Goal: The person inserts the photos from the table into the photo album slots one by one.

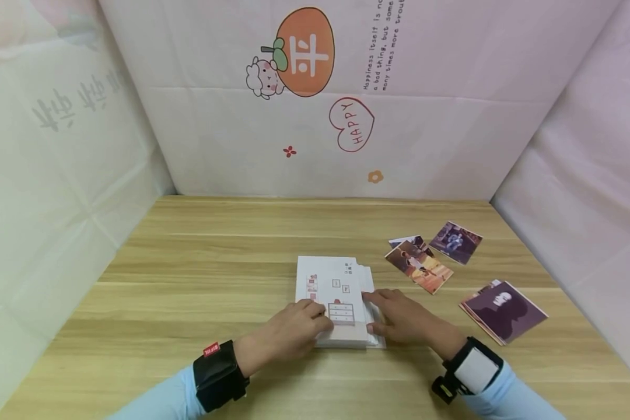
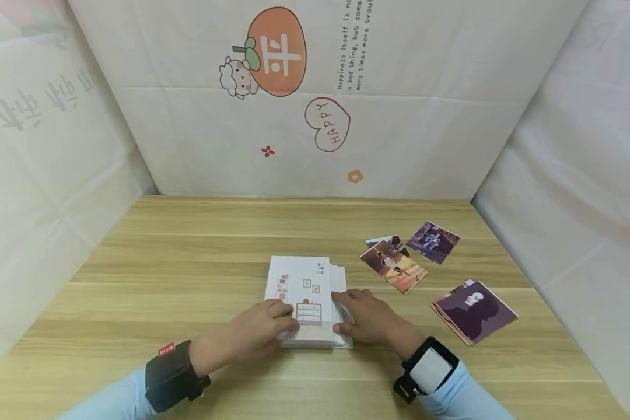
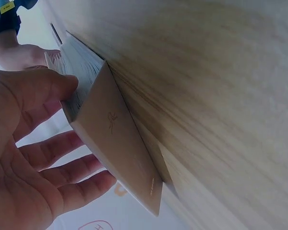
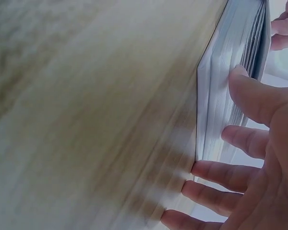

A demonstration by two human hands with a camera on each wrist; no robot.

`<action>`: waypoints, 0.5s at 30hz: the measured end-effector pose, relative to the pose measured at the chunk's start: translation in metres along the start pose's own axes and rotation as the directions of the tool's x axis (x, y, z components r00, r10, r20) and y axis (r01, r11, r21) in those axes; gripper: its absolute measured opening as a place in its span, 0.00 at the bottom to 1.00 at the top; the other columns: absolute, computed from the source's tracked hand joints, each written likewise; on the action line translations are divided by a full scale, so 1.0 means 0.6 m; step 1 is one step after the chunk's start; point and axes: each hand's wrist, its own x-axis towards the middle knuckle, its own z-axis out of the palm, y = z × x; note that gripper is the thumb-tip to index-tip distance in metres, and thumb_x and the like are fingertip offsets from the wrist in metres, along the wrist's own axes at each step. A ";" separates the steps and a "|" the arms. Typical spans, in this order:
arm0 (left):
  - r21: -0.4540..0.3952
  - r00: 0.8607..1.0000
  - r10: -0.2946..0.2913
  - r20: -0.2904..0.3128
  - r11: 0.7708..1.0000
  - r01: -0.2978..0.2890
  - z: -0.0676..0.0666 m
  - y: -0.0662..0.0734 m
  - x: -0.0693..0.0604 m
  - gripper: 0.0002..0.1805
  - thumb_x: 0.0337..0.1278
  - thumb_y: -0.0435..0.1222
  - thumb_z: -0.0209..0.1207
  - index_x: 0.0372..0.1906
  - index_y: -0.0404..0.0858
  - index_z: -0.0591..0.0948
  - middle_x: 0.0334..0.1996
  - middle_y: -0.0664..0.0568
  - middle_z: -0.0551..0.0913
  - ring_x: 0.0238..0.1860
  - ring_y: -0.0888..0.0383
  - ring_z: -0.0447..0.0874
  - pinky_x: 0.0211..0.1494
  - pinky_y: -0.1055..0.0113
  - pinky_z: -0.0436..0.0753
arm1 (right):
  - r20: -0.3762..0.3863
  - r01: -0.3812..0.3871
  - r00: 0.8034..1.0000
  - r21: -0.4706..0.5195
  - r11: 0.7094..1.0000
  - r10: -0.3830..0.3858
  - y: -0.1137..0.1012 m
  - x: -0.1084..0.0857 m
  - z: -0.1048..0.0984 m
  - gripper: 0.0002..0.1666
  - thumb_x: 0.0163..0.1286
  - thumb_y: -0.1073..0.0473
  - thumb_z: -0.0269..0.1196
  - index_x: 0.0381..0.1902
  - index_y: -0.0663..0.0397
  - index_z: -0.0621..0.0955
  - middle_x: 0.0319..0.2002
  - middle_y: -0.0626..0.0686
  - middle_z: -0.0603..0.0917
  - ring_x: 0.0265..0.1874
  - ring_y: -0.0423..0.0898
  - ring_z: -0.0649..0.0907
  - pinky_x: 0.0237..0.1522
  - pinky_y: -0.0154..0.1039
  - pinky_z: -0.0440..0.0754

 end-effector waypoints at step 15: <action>0.237 0.997 0.078 -0.012 0.969 -0.073 0.018 0.048 0.054 0.13 0.59 0.38 0.56 0.49 0.50 0.78 0.42 0.56 0.75 0.42 0.59 0.75 0.33 0.70 0.76 | -0.040 0.077 0.996 -0.023 0.997 -0.078 0.006 -0.004 0.004 0.36 0.62 0.52 0.63 0.64 0.63 0.67 0.57 0.68 0.70 0.54 0.65 0.70 0.51 0.59 0.70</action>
